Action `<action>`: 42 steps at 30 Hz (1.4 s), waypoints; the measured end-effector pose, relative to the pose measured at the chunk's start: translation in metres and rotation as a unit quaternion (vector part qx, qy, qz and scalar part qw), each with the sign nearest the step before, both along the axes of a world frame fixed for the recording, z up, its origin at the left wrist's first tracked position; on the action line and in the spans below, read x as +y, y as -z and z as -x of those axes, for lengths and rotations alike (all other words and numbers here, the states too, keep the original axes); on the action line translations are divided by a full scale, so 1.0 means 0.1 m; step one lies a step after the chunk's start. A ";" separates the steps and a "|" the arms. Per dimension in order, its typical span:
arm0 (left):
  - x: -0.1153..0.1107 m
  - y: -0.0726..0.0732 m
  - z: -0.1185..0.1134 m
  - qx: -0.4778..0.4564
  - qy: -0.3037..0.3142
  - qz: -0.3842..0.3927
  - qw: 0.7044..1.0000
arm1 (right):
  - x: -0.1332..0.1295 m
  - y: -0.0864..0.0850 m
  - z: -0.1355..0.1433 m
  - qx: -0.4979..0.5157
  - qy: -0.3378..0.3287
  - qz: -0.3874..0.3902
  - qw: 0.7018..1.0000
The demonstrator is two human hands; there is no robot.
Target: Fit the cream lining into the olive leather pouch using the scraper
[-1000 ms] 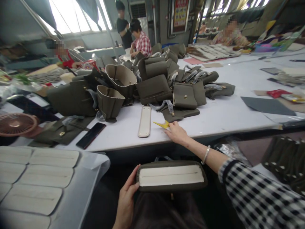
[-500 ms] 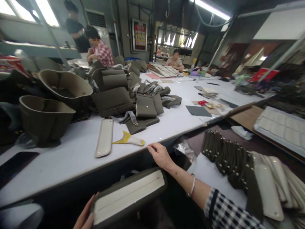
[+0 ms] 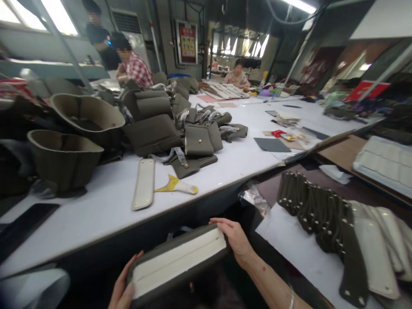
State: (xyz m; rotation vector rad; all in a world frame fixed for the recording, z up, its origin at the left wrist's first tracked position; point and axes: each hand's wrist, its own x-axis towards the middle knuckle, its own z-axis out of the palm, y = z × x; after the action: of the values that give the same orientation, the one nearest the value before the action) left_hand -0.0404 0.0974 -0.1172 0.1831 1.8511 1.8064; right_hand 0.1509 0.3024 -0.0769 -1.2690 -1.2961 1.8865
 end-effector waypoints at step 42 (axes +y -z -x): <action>0.13 -0.08 0.20 0.513 0.291 0.164 0.791 | -0.23 0.03 0.03 -0.209 -0.140 -0.512 0.822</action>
State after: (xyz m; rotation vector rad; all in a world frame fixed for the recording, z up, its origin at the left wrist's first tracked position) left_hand -0.0602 0.1107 -0.1088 1.6660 2.3267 0.9143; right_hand 0.1478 0.2792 -0.0803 -0.8987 -2.3598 0.7210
